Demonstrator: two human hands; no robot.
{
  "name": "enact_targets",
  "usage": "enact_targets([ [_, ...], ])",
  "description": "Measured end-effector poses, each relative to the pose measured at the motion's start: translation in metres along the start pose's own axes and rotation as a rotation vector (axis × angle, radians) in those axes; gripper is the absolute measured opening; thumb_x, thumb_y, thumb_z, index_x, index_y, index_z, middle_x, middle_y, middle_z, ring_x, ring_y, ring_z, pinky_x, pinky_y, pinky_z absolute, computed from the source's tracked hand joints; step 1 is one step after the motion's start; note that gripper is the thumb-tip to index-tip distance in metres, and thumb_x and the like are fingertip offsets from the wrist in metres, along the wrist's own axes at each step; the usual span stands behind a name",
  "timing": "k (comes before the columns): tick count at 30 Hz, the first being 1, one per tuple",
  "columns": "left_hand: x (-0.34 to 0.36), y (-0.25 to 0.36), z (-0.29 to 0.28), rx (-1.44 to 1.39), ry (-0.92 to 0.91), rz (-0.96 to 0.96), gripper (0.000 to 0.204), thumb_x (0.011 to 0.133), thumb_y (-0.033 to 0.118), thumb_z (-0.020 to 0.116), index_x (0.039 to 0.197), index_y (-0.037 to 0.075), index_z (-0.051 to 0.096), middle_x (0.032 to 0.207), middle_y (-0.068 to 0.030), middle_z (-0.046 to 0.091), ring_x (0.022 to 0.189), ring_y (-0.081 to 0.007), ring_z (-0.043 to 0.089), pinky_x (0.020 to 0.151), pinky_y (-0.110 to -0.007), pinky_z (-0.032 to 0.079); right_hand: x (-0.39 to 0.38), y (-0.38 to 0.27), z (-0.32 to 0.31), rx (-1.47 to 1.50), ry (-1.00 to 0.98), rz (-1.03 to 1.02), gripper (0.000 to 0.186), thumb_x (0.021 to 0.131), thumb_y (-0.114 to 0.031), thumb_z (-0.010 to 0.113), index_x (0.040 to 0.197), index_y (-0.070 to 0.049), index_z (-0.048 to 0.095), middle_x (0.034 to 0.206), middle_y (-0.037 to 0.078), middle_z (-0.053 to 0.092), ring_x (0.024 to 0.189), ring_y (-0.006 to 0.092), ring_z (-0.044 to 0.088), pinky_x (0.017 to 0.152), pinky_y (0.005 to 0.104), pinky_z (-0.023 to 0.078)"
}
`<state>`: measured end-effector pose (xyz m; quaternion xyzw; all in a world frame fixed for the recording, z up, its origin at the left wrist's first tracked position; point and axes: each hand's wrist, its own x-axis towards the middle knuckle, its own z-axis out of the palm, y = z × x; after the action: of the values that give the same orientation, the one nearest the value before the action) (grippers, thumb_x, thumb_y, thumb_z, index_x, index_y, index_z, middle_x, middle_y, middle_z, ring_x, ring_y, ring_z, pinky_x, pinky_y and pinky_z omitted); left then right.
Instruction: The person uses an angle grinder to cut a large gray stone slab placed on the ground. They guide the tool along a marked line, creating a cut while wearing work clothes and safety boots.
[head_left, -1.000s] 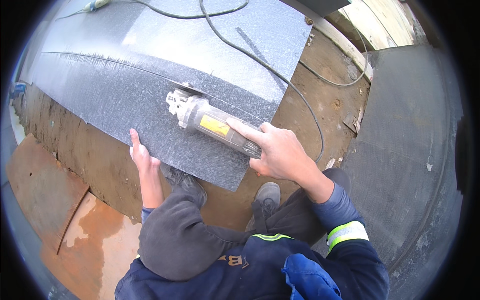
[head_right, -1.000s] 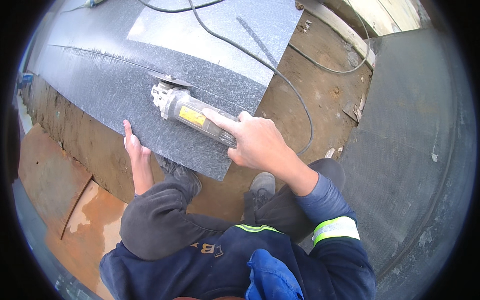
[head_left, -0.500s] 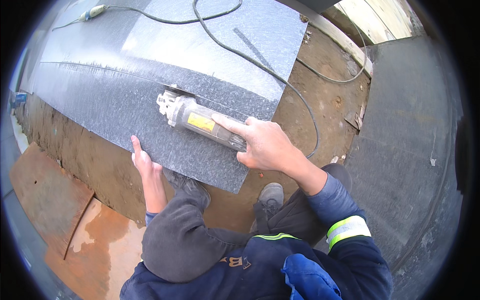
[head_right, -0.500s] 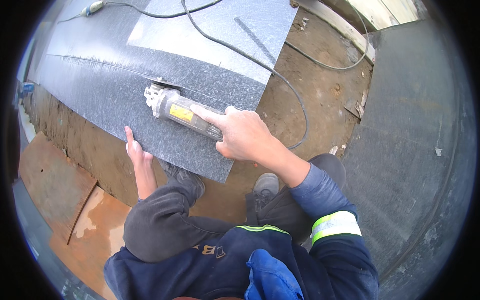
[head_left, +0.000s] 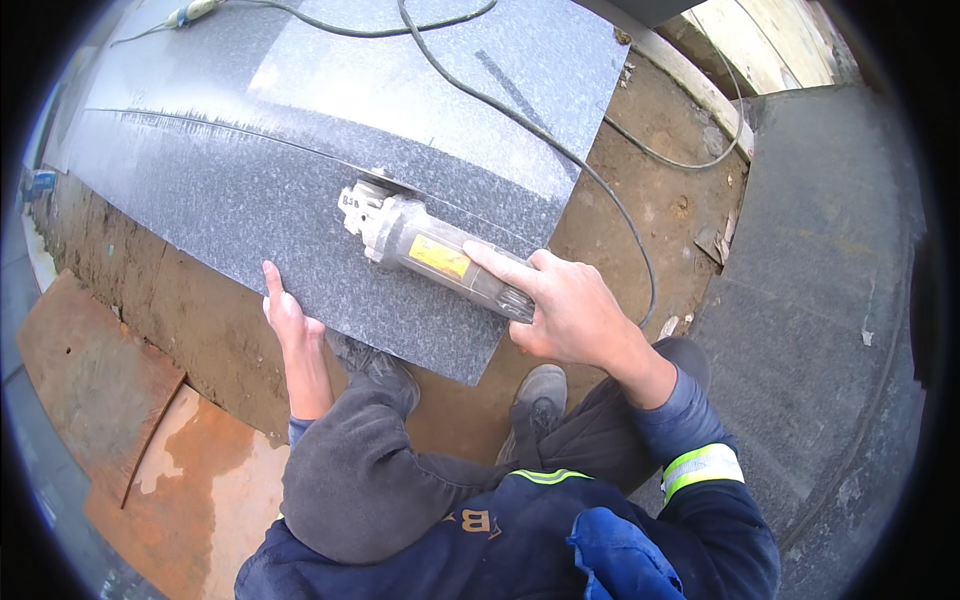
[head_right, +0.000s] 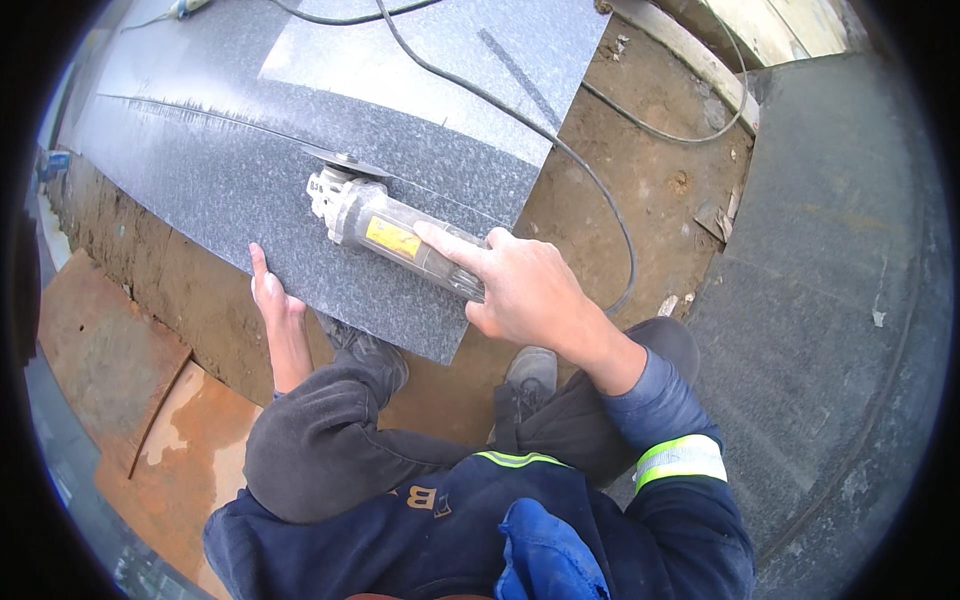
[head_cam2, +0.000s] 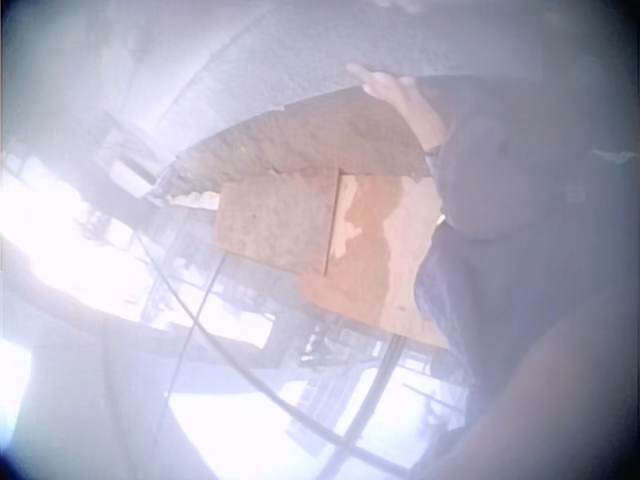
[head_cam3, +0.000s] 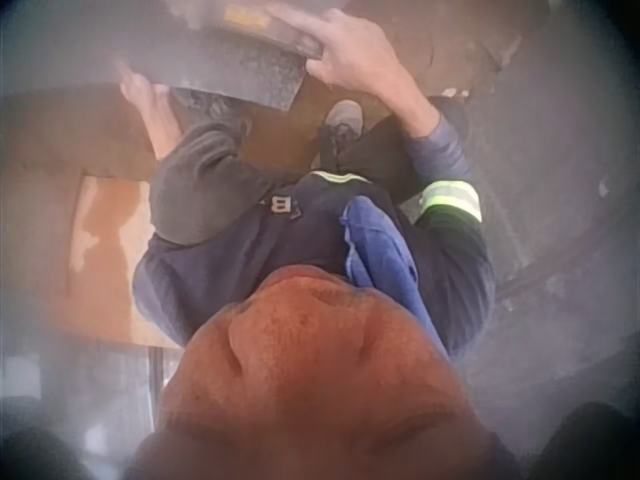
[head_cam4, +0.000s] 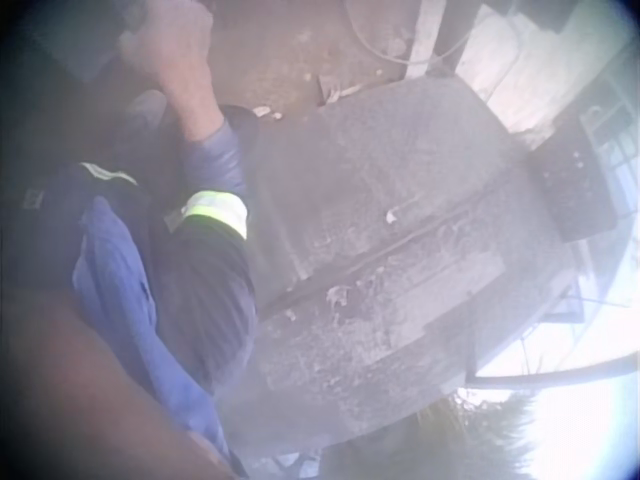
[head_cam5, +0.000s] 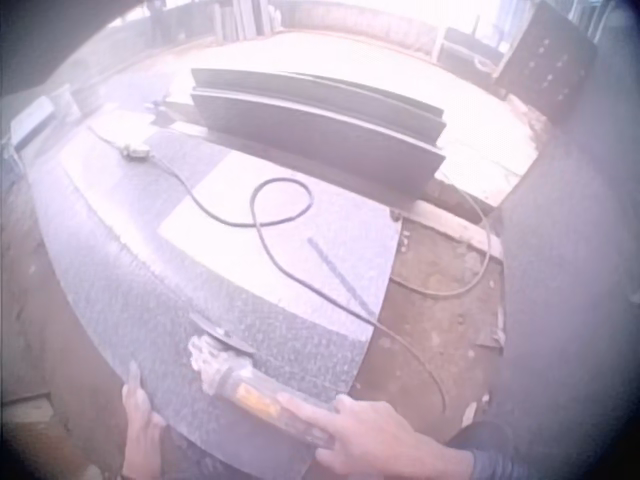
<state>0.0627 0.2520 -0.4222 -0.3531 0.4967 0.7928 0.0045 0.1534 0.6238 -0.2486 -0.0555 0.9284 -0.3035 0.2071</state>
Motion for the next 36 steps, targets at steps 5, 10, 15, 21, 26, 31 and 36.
enact_targets([
  [5, -0.002, 0.0, 0.003, 0.008, 0.023, -0.01, 0.062, 0.111, 0.042, 0.066, 0.141, -0.011, 0.053, 0.138, -0.0242, 0.065, 0.119, -0.0388, 0.07, 0.101, -0.059, 0.06, 0.015, 0.0, 0.004, 0.038, -0.015, 0.0, 0.097, 0.076, -0.01, 0.075, 0.165, -0.04, 0.049, 0.088, 0.02, 0.065, 0.073, 0.0403, 0.068, 0.07, 0.0486, 0.057],
  [10, -0.001, -0.005, 0.001, -0.016, -0.021, -0.022, 0.065, 0.11, 0.042, 0.067, 0.144, -0.01, 0.051, 0.14, -0.024, 0.065, 0.12, -0.0392, 0.069, 0.103, -0.059, 0.06, 0.028, 0.005, 0.014, 0.026, 0.044, -0.056, 0.098, 0.077, -0.01, 0.077, 0.166, -0.04, 0.047, 0.089, 0.021, 0.066, 0.075, 0.0397, 0.069, 0.07, 0.0483, 0.058],
  [15, -0.003, -0.001, -0.002, -0.018, -0.026, -0.007, 0.065, 0.11, 0.043, 0.066, 0.145, -0.01, 0.051, 0.141, -0.0246, 0.065, 0.121, -0.0395, 0.069, 0.102, -0.059, 0.06, 0.015, -0.002, 0.002, 0.023, -0.033, 0.0, 0.099, 0.077, -0.011, 0.076, 0.166, -0.04, 0.047, 0.088, 0.021, 0.065, 0.075, 0.0402, 0.069, 0.071, 0.0485, 0.058],
  [21, -0.003, 0.002, 0.005, 0.031, 0.016, -0.02, 0.066, 0.11, 0.044, 0.066, 0.144, -0.011, 0.051, 0.14, -0.0253, 0.065, 0.119, -0.0401, 0.07, 0.1, -0.061, 0.061, -0.01, 0.002, -0.003, -0.004, -0.018, 0.04, 0.1, 0.076, -0.01, 0.076, 0.166, -0.041, 0.047, 0.086, 0.019, 0.062, 0.073, 0.0387, 0.068, 0.069, 0.0474, 0.057],
  [26, -0.004, 0.003, 0.004, 0.015, 0.014, -0.03, 0.065, 0.11, 0.044, 0.066, 0.144, -0.011, 0.052, 0.139, -0.0251, 0.065, 0.12, -0.04, 0.07, 0.101, -0.06, 0.06, -0.002, 0.001, 0.0, 0.0, -0.027, 0.05, 0.101, 0.072, -0.011, 0.075, 0.165, -0.039, 0.049, 0.086, 0.017, 0.062, 0.074, 0.038, 0.067, 0.072, 0.0478, 0.057],
  [31, -0.004, 0.0, 0.004, 0.007, 0.01, -0.037, 0.063, 0.11, 0.045, 0.065, 0.147, -0.005, 0.053, 0.143, -0.0228, 0.065, 0.125, -0.041, 0.068, 0.107, -0.06, 0.057, 0.015, 0.003, 0.008, 0.02, -0.002, 0.005, 0.1, 0.073, -0.01, 0.074, 0.165, -0.038, 0.049, 0.086, 0.017, 0.063, 0.076, 0.0385, 0.068, 0.073, 0.0485, 0.057],
  [36, -0.005, -0.001, 0.005, 0.013, 0.006, -0.011, 0.064, 0.11, 0.043, 0.066, 0.144, -0.01, 0.053, 0.14, -0.0241, 0.066, 0.121, -0.0392, 0.07, 0.103, -0.058, 0.06, 0.025, 0.004, 0.012, 0.024, 0.024, -0.018, 0.098, 0.074, -0.01, 0.074, 0.165, -0.037, 0.049, 0.087, 0.018, 0.064, 0.077, 0.0392, 0.069, 0.074, 0.0489, 0.057],
])
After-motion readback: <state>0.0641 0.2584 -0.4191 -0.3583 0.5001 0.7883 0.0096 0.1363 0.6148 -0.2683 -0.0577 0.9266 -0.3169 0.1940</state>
